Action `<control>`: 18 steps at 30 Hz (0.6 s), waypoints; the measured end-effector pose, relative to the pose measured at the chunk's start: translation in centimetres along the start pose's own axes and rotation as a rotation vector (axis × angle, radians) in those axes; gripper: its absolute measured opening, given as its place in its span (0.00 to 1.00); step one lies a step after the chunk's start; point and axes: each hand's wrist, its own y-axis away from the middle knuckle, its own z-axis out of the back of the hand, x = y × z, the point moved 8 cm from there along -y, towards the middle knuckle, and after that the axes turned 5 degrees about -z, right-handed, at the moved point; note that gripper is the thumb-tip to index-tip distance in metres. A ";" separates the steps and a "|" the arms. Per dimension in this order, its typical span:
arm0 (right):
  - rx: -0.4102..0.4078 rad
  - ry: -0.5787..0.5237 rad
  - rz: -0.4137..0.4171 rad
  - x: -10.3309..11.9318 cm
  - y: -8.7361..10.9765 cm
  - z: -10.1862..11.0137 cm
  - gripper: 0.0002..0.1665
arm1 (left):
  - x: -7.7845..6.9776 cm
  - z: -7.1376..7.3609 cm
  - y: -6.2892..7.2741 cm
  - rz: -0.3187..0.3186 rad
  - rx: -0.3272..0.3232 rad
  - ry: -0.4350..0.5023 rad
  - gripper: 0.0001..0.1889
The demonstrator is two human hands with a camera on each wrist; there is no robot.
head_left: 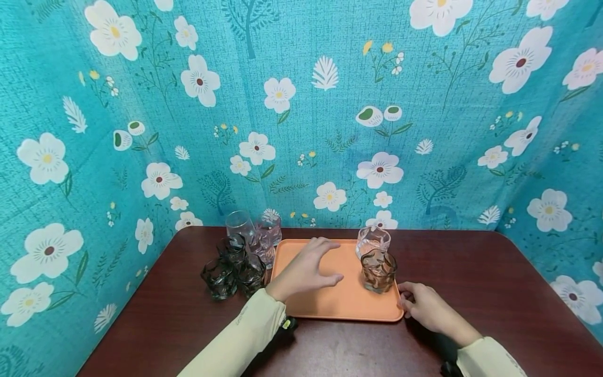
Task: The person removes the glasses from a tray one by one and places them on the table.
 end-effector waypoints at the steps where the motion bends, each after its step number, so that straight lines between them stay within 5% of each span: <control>1: 0.000 -0.003 -0.006 0.0 0.0 0.0 0.18 | -0.1 -0.3 -0.2 0.003 0.008 0.009 0.36; 18: 0.004 -0.007 -0.001 -0.1 -0.1 0.1 0.19 | -2.0 -5.0 -4.6 -0.031 0.038 -0.047 0.40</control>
